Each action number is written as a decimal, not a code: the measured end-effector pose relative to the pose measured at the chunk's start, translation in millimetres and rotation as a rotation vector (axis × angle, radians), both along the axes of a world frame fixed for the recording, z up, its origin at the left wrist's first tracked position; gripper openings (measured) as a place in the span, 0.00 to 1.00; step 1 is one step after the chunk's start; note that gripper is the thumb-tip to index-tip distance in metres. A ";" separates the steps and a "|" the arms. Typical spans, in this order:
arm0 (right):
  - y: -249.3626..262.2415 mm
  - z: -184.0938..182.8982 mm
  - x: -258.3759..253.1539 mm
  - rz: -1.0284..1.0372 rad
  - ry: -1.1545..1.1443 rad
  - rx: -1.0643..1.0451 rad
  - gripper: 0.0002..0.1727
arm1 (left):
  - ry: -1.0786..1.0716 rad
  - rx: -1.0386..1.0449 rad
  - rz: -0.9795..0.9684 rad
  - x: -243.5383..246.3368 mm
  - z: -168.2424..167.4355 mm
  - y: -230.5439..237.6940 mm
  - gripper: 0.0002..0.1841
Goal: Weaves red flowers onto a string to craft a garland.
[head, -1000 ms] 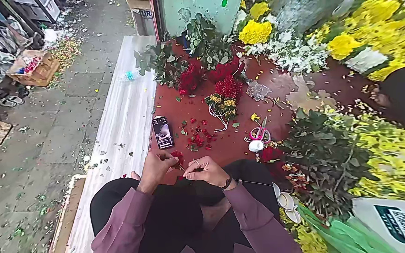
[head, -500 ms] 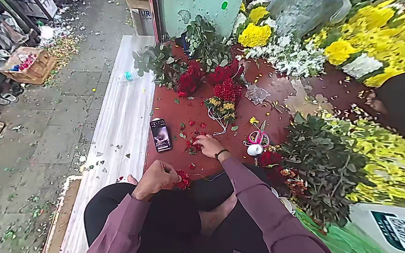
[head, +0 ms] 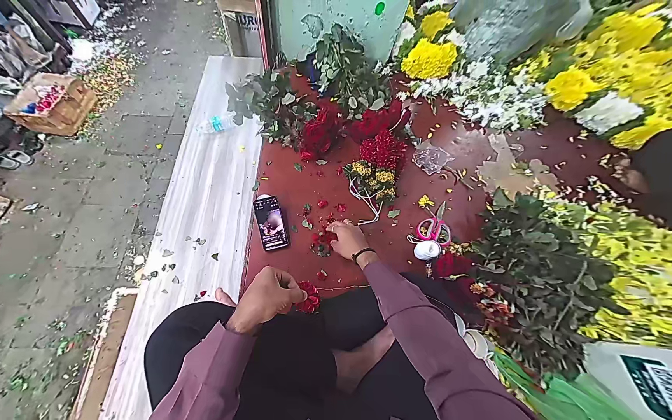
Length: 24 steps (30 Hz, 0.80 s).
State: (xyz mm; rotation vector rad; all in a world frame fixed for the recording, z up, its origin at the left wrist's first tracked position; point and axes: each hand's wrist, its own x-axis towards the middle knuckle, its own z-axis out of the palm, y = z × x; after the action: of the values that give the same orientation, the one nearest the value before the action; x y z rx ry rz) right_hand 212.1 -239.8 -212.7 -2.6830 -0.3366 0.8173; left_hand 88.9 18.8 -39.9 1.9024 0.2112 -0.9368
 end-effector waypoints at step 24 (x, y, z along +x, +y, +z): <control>-5.8 86.5 -42.4 -0.815 0.170 0.901 0.20 | 0.003 0.036 -0.019 -1.2 -0.6 -3.7 0.12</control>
State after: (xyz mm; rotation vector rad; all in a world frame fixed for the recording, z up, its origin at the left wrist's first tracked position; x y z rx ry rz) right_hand 169.7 -245.6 -126.2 -1.6456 0.3511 0.4516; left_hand 87.7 15.1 -40.6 1.9391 0.2133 -0.9547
